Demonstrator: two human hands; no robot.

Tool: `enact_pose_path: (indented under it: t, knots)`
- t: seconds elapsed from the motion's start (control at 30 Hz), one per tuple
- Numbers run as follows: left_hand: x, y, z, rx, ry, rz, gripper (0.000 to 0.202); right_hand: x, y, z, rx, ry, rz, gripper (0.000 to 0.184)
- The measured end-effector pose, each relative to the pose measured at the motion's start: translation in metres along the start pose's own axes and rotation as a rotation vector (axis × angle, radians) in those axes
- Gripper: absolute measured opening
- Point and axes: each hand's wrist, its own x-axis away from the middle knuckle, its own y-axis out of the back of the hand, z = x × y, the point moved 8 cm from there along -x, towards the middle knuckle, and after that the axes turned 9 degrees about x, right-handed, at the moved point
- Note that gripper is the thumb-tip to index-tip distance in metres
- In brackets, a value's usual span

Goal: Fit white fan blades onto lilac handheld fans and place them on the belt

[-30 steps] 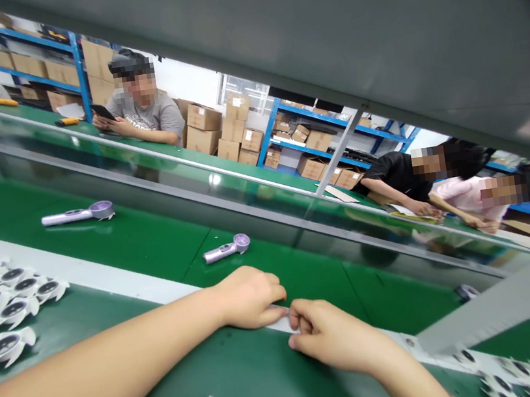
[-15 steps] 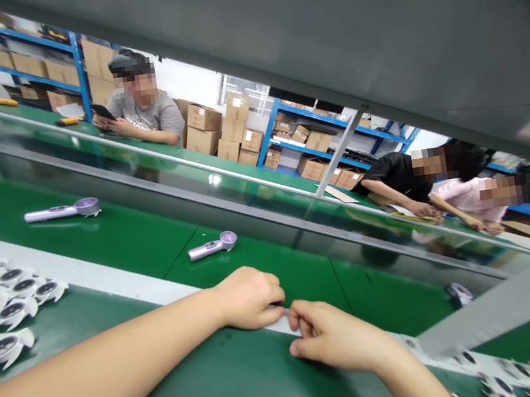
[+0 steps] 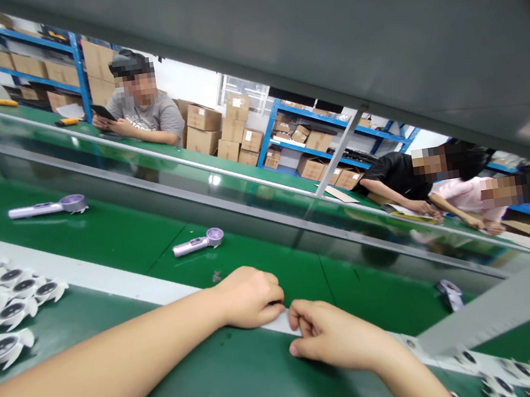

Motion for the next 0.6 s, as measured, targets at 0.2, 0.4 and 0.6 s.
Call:
enact_pose_path:
  t: [0.2, 0.4, 0.6]
  knots:
    - [-0.0009, 0.0008, -0.0011, -0.001, -0.001, 0.008, 0.010, -0.0005, 0.0007, 0.0013, -0.008, 0.000, 0.002, 0.023]
    - [-0.0017, 0.0016, -0.0013, -0.003, -0.002, 0.006, 0.011, -0.0017, 0.0006, 0.0021, -0.010, 0.006, 0.003, 0.023]
    - [-0.0002, 0.0002, -0.0009, -0.003, -0.002, 0.002, 0.012, -0.0004, -0.0002, 0.0018, -0.009, 0.008, 0.008, 0.024]
